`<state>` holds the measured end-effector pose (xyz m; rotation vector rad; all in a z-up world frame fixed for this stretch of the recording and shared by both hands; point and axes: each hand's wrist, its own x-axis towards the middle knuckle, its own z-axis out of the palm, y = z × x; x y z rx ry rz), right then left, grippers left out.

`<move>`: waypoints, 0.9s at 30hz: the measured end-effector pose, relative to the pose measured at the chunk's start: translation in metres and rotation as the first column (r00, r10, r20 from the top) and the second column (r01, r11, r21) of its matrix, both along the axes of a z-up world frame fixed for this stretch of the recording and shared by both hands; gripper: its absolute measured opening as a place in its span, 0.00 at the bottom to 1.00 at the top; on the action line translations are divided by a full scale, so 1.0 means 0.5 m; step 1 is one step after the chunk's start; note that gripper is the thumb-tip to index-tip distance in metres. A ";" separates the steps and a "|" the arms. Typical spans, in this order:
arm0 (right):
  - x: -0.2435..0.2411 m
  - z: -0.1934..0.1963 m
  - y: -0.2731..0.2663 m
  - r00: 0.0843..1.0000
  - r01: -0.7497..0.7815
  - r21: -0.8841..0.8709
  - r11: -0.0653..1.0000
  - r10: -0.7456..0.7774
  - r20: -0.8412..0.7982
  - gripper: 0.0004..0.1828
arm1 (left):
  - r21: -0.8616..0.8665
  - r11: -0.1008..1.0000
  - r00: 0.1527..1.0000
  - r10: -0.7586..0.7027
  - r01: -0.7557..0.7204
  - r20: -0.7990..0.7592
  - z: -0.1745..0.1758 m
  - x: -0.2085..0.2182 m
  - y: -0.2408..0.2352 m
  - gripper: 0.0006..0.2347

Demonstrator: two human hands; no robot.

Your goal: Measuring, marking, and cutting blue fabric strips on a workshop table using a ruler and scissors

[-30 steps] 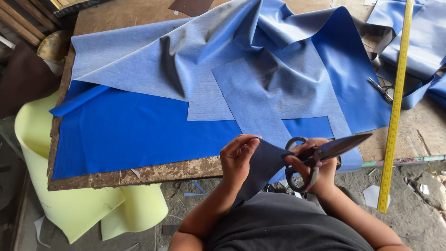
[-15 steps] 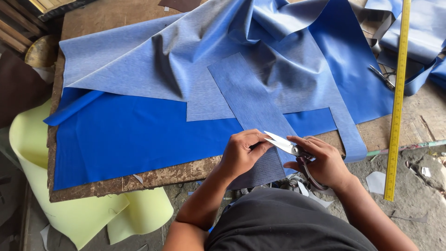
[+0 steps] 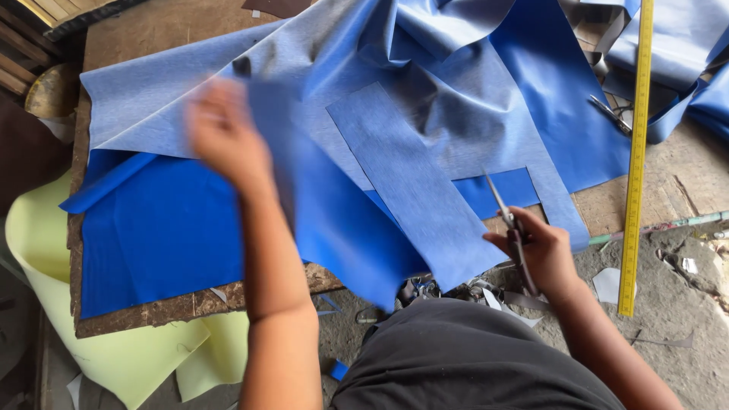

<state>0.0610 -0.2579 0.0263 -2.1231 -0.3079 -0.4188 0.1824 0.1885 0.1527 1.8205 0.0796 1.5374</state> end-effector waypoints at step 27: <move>-0.012 -0.002 -0.200 0.830 -0.011 0.442 0.897 0.255 -0.497 0.32 | -0.392 0.088 -0.055 -0.939 0.916 -0.338 -0.434 -0.194 -0.534 0.14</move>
